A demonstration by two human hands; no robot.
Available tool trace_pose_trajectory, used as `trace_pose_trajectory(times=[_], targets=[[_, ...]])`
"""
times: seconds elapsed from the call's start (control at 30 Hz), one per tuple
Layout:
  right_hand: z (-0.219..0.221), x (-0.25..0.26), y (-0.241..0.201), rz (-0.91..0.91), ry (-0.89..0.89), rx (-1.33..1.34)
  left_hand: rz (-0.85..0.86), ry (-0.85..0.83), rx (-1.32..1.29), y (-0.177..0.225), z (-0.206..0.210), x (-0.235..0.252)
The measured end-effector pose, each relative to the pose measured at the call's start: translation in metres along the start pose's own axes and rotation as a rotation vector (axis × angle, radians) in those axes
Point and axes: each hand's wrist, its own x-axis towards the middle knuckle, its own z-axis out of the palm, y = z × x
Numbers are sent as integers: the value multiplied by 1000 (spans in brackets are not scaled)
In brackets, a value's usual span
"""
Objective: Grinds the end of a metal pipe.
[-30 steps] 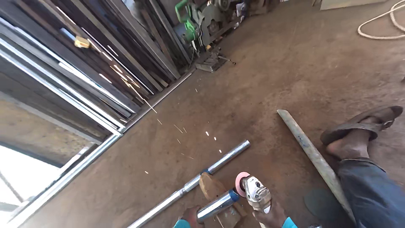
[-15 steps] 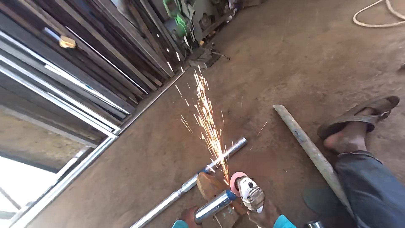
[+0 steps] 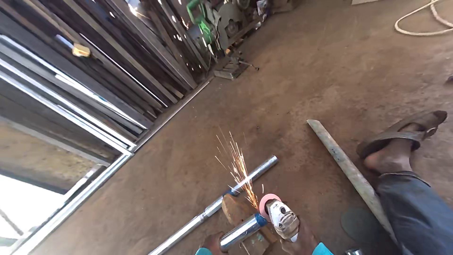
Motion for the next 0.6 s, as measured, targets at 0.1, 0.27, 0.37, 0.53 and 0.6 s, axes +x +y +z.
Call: trace_pose_trajectory(times=[0.1,0.27,0.37,0.53,0.6], targets=[[3,2,2,6,-14,-5,-2,-8,0,0,0,0],[2,1,-3,52,-14,-72,-2,-3,-7,1,-1,-2],[-3,-2,-4,57,-12,-96,-25,9,-2,5,-1,-6],[-4,2,4,-3,-1,6,-76,45,-3,9,4,-12],[-1,5,7,-14,-13,5,-86,41,0,9,3,-11]])
